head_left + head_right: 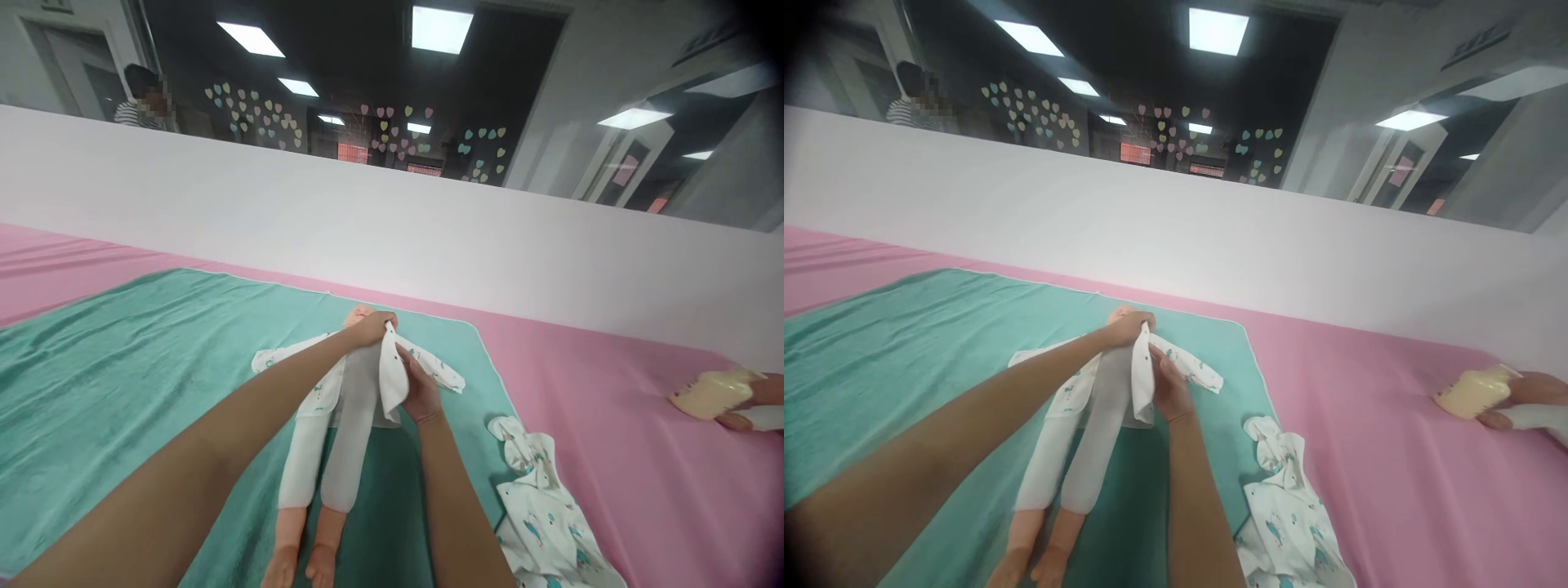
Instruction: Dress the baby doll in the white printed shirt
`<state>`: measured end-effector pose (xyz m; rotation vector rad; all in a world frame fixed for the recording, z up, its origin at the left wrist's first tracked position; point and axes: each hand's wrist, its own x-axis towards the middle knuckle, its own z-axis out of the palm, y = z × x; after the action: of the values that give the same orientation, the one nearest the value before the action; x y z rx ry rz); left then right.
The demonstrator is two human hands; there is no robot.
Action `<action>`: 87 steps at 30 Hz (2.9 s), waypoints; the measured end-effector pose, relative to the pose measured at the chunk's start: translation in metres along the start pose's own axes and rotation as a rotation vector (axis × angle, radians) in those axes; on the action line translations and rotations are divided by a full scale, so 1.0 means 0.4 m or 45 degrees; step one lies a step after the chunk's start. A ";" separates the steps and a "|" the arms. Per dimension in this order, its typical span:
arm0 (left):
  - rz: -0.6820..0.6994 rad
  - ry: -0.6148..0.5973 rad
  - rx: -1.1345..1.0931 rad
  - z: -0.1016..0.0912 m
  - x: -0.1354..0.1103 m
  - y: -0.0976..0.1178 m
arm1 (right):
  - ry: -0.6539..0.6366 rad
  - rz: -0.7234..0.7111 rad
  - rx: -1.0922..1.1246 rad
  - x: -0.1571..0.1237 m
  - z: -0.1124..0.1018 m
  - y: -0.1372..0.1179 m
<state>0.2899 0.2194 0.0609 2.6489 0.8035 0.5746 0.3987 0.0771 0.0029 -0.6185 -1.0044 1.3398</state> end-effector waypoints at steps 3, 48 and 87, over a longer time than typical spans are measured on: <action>0.000 0.009 0.031 -0.061 -0.055 -0.052 | -0.232 0.156 0.034 -0.002 0.022 0.012; -0.380 0.538 -0.230 -0.017 -0.338 -0.040 | 0.370 -0.354 -1.651 -0.036 0.178 0.021; -0.571 0.405 -1.119 0.002 -0.144 -0.076 | 0.630 -0.243 -0.911 0.237 0.040 0.108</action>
<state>0.2324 0.2099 0.0317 1.5485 0.9129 0.9559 0.3570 0.1737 -0.0038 -1.2812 -1.0812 0.5801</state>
